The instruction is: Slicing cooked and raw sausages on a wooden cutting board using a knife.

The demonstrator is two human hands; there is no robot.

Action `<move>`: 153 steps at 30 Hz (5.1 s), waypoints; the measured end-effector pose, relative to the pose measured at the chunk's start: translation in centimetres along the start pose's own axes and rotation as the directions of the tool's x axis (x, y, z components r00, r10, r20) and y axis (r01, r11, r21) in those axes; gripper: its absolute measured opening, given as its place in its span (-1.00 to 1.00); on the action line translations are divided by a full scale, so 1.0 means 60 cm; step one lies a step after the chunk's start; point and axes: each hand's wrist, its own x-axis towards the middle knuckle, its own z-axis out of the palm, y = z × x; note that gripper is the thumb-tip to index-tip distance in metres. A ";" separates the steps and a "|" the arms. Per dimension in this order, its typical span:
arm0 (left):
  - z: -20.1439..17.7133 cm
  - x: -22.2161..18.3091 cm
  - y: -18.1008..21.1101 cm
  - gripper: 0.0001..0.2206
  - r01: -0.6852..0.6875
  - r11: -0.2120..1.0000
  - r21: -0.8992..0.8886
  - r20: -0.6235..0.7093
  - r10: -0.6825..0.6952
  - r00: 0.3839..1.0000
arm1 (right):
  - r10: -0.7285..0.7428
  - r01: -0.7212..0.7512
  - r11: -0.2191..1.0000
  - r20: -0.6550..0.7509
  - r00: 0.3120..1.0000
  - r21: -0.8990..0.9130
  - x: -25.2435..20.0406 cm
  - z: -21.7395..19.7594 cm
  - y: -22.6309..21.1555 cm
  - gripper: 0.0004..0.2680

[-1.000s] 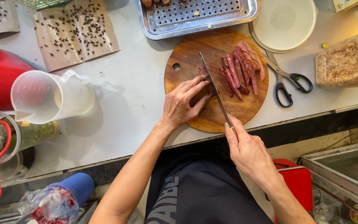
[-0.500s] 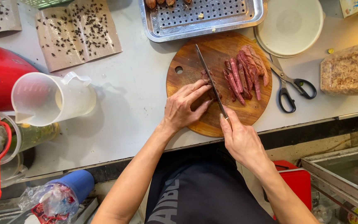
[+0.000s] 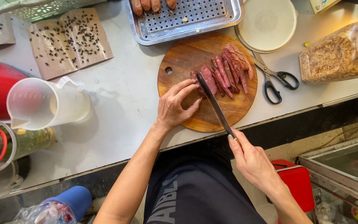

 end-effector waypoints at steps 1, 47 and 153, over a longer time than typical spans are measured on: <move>0.000 0.000 0.000 -0.62 0.020 1.000 -0.017 0.000 -0.020 1.000 | 0.062 -0.062 0.998 0.028 0.998 0.006 -0.002 -0.006 -0.008 -0.64; -0.005 0.002 -0.007 -0.65 0.058 0.998 0.020 -0.065 -0.057 0.996 | -0.208 0.201 0.978 -0.168 0.964 -0.053 0.045 0.033 -0.076 -0.62; -0.016 0.073 0.045 -0.80 -0.012 0.996 -0.091 -0.137 -0.001 0.991 | -0.146 0.166 0.981 -0.192 0.970 0.096 0.067 0.029 -0.026 -0.58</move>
